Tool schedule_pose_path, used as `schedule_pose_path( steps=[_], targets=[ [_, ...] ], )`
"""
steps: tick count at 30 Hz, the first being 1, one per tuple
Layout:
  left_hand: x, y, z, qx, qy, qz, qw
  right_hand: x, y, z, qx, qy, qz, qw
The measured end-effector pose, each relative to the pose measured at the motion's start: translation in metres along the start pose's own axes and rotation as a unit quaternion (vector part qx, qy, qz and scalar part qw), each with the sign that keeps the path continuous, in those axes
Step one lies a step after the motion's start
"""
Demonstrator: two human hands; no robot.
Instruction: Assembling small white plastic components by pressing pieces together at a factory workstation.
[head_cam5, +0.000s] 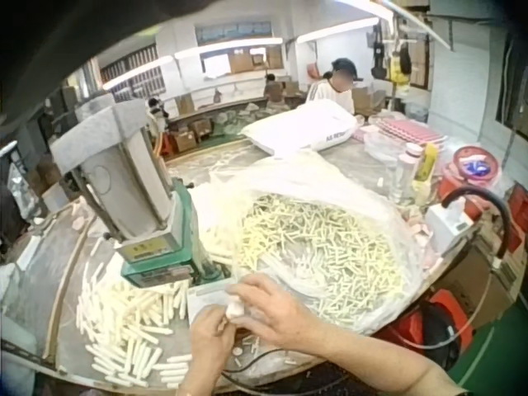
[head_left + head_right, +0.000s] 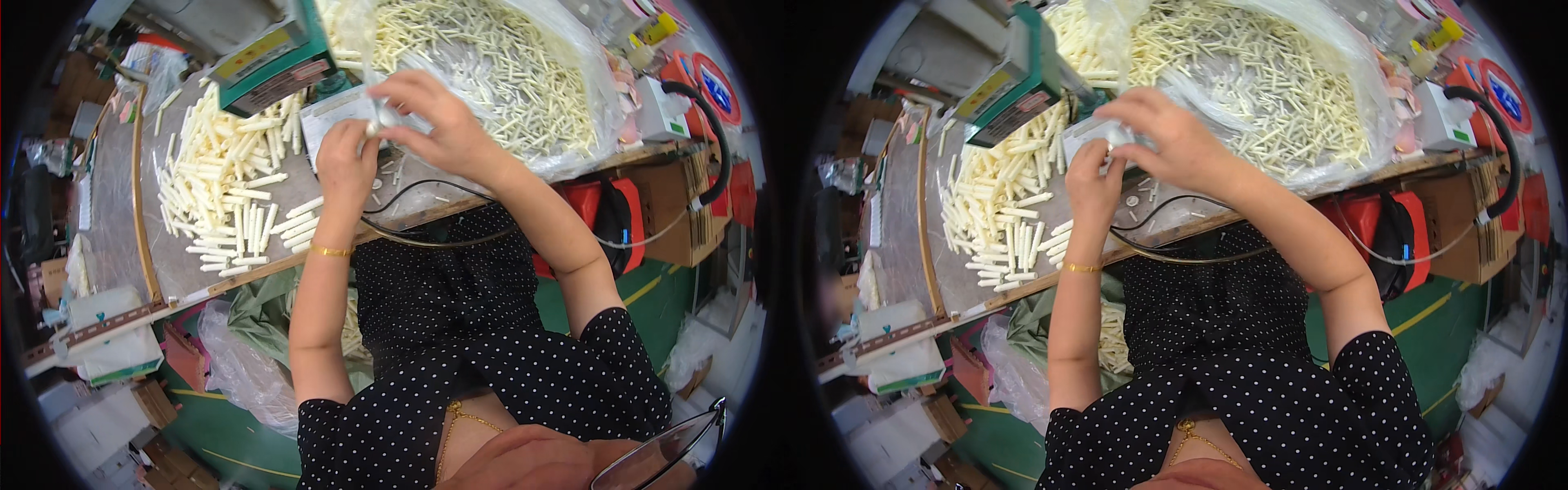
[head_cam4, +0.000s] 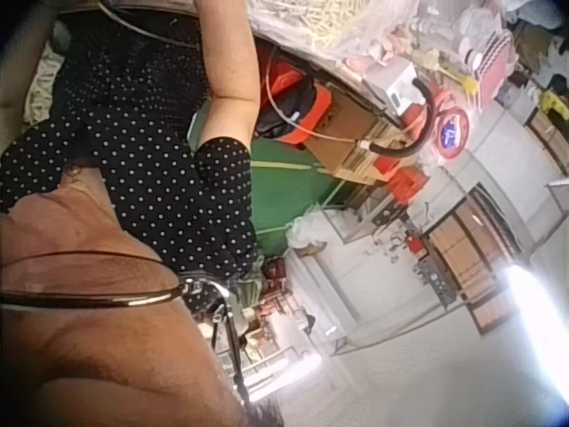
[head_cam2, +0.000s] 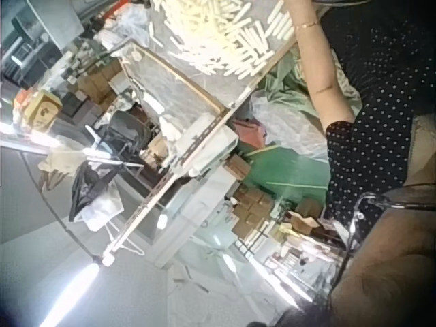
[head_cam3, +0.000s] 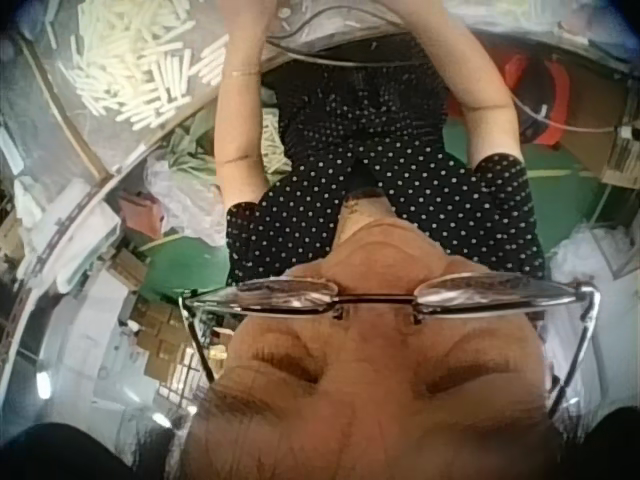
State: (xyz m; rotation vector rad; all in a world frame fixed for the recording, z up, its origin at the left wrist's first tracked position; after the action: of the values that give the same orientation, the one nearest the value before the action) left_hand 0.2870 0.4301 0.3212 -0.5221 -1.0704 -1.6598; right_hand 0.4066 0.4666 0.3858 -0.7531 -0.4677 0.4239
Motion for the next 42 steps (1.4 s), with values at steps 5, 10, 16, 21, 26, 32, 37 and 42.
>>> schedule_pose_path(
  steps=[5,10,16,21,26,32,37,42],
  targets=[
    [-0.014,-0.076,0.001,0.235,0.07,-0.09,0.965,0.064,0.048,-0.013,-0.106,0.06,-0.131,0.984],
    [-0.005,-0.071,0.004,0.134,0.135,0.012,0.982,0.134,0.133,-0.06,-0.195,0.045,-0.344,0.917],
    [-0.014,-0.078,0.006,0.137,0.153,-0.068,0.976,0.138,0.177,-0.087,-0.349,-0.074,-0.423,0.833],
    [0.046,-0.081,-0.01,0.172,0.104,-0.009,0.98,0.165,0.161,-0.082,-0.311,-0.025,-0.375,0.873],
    [0.085,-0.178,-0.049,0.181,-0.095,0.288,0.935,0.168,0.14,-0.084,-0.34,0.073,-0.185,0.919],
    [0.078,-0.219,-0.066,0.368,-0.134,0.378,0.839,0.08,0.116,-0.059,-0.283,0.075,-0.036,0.956],
    [0.068,-0.242,-0.092,0.501,-0.154,0.099,0.846,0.035,0.084,-0.048,-0.234,0.025,-0.02,0.972],
    [0.06,-0.205,-0.106,0.52,-0.034,-0.185,0.833,0.033,0.082,-0.048,-0.25,0.076,0.079,0.962]
  ],
)
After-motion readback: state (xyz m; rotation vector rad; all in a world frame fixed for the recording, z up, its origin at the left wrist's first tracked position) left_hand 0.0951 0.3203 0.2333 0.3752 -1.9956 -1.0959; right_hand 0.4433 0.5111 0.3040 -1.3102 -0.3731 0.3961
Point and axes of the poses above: each hand's wrist, its own z-axis towards the middle knuckle, its own x-axis out of the back of the hand, y = z × x, the point moved 9 cm from there along z, towards the middle knuckle, and after that the axes turned 11 degrees about z, right-handed, at the moved point
